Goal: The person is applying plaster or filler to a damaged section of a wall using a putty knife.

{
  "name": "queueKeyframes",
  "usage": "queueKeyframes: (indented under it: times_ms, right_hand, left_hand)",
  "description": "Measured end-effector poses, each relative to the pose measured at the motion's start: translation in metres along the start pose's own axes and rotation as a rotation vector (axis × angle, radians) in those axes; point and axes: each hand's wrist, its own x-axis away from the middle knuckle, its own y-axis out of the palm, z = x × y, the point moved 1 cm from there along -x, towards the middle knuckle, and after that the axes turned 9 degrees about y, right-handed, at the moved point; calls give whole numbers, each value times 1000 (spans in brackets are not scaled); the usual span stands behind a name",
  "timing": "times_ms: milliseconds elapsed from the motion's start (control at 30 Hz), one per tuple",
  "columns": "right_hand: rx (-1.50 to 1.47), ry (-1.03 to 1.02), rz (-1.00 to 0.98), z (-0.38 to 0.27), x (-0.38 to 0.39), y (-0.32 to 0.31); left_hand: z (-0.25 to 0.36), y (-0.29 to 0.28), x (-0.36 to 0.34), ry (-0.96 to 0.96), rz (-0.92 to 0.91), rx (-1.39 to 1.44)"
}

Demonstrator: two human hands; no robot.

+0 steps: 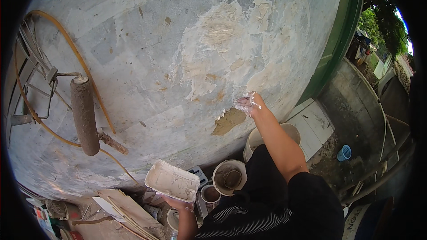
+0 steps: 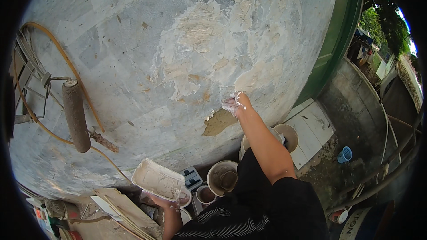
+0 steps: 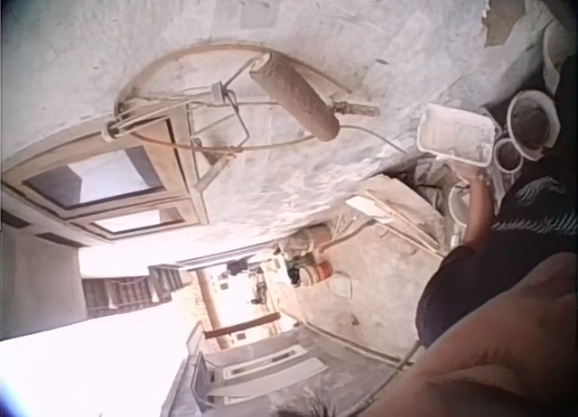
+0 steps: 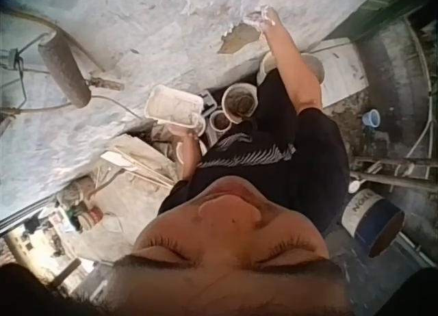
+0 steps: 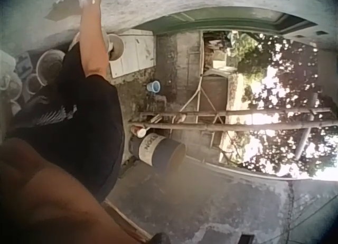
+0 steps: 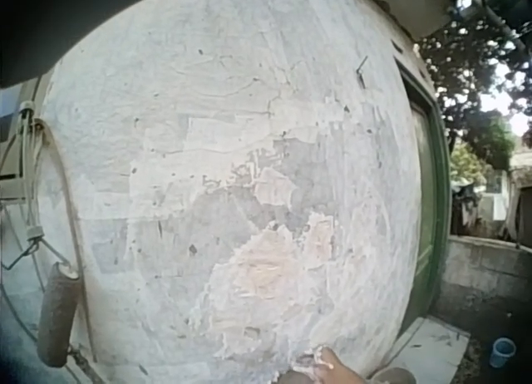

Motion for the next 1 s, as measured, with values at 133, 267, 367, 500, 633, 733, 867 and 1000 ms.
queueKeyframes:
  times_ms: [133, 267, 367, 500, 633, 733, 867, 1000]
  right_hand:
    - [4, -29, -99, -42, 61, 44]
    - [10, -158, -229, -53, 99, 44]
    - [-51, -255, -334, -44, 106, 22]
    - [-17, -137, -343, -4, 138, 34]
    - [-26, -96, -310, 20, 139, 17]
    - [-65, -101, -203, 47, 106, -20]
    - [-4, -40, 5, 65, 70, -57]
    - [-6, 66, 136, 67, 39, -59]
  left_hand:
    - [5, 7, 6, -36, 75, 10]
    - [-3, 11, 8, -54, -96, 106]
    - [-3, 9, 8, -82, -164, 142]
    - [11, 15, 13, -31, -188, 109]
    - [12, 21, 12, 31, -64, 31]
    - [21, 26, 16, 5, -82, 72]
    - [31, 28, 18, 60, -111, 56]
    - [33, 14, 13, 121, -94, 38]
